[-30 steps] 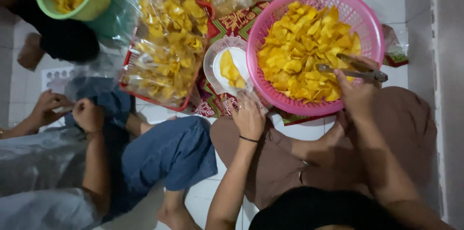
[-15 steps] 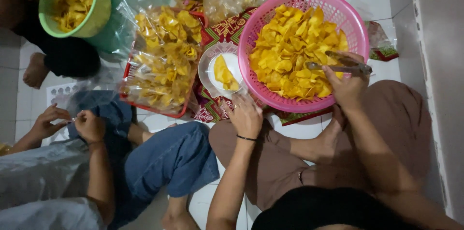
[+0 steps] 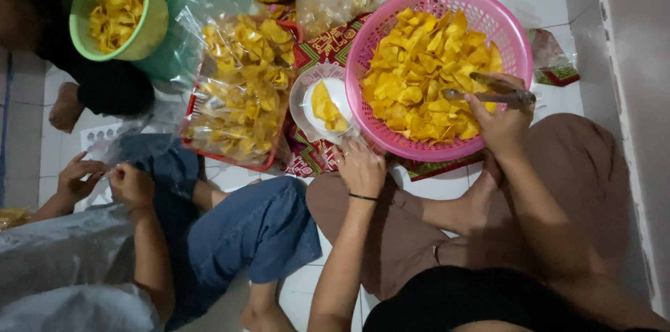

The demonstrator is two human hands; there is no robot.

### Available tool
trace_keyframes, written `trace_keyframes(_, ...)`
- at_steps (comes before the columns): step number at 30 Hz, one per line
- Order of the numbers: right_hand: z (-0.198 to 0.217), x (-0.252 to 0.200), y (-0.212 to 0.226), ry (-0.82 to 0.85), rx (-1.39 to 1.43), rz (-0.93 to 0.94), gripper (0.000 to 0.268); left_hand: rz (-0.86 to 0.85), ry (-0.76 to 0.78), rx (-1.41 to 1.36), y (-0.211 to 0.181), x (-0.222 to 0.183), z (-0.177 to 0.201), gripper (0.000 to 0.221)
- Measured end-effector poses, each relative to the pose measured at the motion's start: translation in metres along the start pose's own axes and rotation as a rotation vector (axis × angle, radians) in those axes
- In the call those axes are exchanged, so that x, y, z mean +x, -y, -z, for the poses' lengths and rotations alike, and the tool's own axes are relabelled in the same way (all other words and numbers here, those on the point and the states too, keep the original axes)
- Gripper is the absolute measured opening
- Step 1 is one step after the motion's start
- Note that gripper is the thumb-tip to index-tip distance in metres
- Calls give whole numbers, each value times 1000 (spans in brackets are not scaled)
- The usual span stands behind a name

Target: Workers are manually packing yellow fruit chips from a large basket into individual plastic bags using tongs.

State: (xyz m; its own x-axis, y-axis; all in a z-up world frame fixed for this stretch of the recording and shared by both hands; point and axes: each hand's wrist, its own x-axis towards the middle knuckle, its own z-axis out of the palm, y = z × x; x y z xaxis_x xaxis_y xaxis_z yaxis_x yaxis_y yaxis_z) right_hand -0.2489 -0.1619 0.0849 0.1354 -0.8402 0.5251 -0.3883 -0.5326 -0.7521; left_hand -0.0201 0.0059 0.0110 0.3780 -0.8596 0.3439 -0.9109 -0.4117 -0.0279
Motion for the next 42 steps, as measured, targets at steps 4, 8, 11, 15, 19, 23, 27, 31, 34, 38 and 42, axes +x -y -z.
trace_keyframes(4,-10,-2,-24,-6,15,3,53,53,27,-29,-3,-3,4,66)
trace_keyframes(8,-4,-2,-11,-14,23,18,52,70,8,-38,-7,2,17,64)
trace_keyframes(11,-6,-3,-15,-16,19,19,53,45,-31,-45,-5,3,12,63)
trace_keyframes(15,-8,-2,-17,-25,-5,4,53,-42,-122,-6,3,10,6,54)
trace_keyframes(19,-4,0,-9,0,-49,14,53,-177,-228,35,11,14,4,41)
trace_keyframes(23,-5,-1,-11,-4,-28,18,51,-221,-299,-16,12,21,-4,43)
trace_keyframes(27,-1,1,1,-6,8,27,50,-242,-424,-87,6,23,-3,45)
trace_keyframes(31,-3,-3,-1,-35,4,65,52,-5,128,-53,1,-7,-21,70)
trace_keyframes(34,0,-4,-9,-27,-9,98,51,67,245,-88,-7,-20,-2,75)
trace_keyframes(38,-4,-7,-13,-26,-5,118,50,93,321,-145,-16,-27,28,77)
trace_keyframes(42,-6,-3,-14,-33,11,120,50,195,382,-365,-14,-35,25,82)
